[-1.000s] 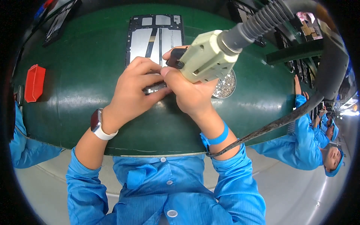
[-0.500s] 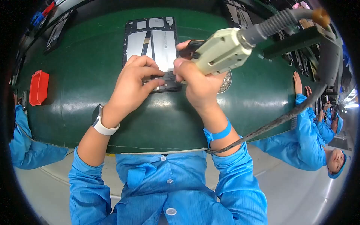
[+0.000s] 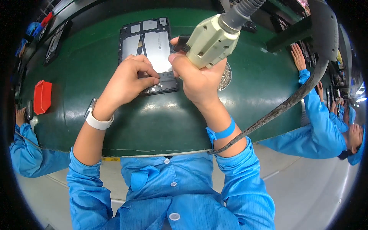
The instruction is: The person fastens components onto tablet screens using an electric screwdriver, securing them with screws as the screens move along a conveyor belt.
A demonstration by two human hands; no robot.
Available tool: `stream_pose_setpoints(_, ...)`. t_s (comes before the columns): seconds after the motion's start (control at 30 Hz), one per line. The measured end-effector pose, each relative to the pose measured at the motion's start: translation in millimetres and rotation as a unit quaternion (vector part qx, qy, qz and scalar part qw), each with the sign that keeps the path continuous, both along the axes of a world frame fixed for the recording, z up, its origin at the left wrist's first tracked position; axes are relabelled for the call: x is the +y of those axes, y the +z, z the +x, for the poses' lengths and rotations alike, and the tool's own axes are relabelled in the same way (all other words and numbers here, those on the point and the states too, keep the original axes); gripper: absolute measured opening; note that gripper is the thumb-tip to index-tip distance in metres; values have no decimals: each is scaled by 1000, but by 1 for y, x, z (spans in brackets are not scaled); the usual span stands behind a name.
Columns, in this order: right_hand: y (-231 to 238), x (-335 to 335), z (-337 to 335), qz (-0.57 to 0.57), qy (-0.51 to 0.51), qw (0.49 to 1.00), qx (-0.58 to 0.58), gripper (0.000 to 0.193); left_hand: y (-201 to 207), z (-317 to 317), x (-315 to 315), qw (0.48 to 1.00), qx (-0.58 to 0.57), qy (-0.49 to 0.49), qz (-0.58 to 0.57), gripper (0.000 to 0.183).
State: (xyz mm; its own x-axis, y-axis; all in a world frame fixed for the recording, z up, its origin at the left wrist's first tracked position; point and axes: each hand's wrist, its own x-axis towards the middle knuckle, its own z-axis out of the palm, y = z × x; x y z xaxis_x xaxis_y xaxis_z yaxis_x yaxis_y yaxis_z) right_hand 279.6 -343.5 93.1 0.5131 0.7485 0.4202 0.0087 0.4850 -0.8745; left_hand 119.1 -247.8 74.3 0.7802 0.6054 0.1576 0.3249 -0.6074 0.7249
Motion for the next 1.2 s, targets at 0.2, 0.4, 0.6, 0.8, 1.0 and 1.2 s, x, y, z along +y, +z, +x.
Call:
stream_pose_setpoints(0.2,2,0,-1,2,10,1000,1,24,0,-1,0,1000,-2,1,-2,8)
stream_pose_setpoints(0.4,3,-1,-2,-7,8,1000,6,23,-1,0,2,1000,-6,-2,1,10)
stream_pose_setpoints(0.6,3,-1,-1,-7,11,1000,2,24,4,0,8,999,11,-33,16,9)
stream_pose_setpoints(0.8,1,-2,0,-4,16,1000,-21,25,18,5,14,995,55,-77,21,8)
stream_pose_setpoints(1.0,2,-3,0,-19,7,1000,-3,26,13,9,33,986,75,-145,-34,6)
stream_pose_setpoints(1.2,2,1,0,-6,16,1000,-6,25,14,8,33,987,74,-135,-42,7)
